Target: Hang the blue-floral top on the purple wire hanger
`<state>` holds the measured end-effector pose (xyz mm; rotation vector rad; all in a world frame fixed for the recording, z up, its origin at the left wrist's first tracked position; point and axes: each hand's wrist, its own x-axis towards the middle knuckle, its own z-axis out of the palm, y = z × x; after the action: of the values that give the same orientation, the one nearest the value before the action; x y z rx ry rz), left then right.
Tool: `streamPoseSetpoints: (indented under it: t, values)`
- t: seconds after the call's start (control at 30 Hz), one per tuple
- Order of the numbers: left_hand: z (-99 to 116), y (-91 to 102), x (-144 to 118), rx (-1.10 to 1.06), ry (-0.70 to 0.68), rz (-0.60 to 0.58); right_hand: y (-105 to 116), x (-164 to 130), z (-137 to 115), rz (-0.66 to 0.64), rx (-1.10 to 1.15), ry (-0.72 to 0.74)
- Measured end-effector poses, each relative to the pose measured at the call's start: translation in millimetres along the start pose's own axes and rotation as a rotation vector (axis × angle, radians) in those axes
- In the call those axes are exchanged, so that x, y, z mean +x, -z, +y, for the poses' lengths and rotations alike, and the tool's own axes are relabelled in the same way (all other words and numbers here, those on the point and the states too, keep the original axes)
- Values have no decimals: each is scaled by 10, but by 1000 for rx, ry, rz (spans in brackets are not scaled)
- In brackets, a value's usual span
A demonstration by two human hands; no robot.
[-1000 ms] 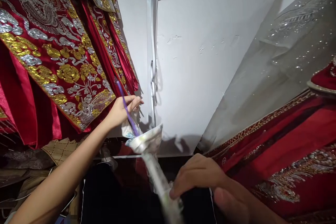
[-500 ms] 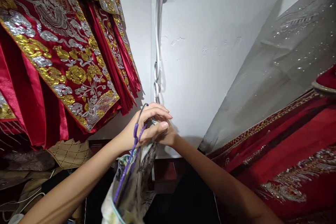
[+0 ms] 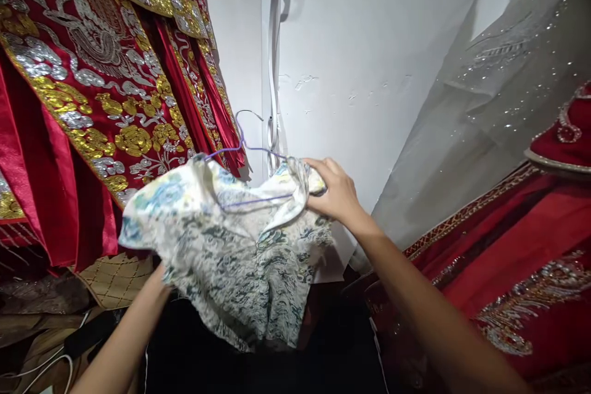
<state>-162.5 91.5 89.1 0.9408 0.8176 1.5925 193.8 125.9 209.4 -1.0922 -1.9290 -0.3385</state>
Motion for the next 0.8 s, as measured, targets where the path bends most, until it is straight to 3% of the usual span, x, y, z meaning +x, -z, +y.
streamPoseSetpoints:
  t: [0.1,0.27,0.37,0.5,0.63,0.8]
  values:
    - [-271,-14,-253,-55,119,100,93,82,-3,58,-67,-91]
    - [-541,-240,-468,-76,219,237,84,45,-45,106,-123,-115]
    - [-515,-387,-480,-29,226,223,74,120,-12,110,-148,-117]
    - [-374,-515,-473,185,165,181,126,156,111,140,-164,-167]
    - [-496,-469,-589,262,95,153,135,-195,194,122,-116,-197]
    - [-999,-372,-864,180,227,331,-143,-830,-34,211,51,-255]
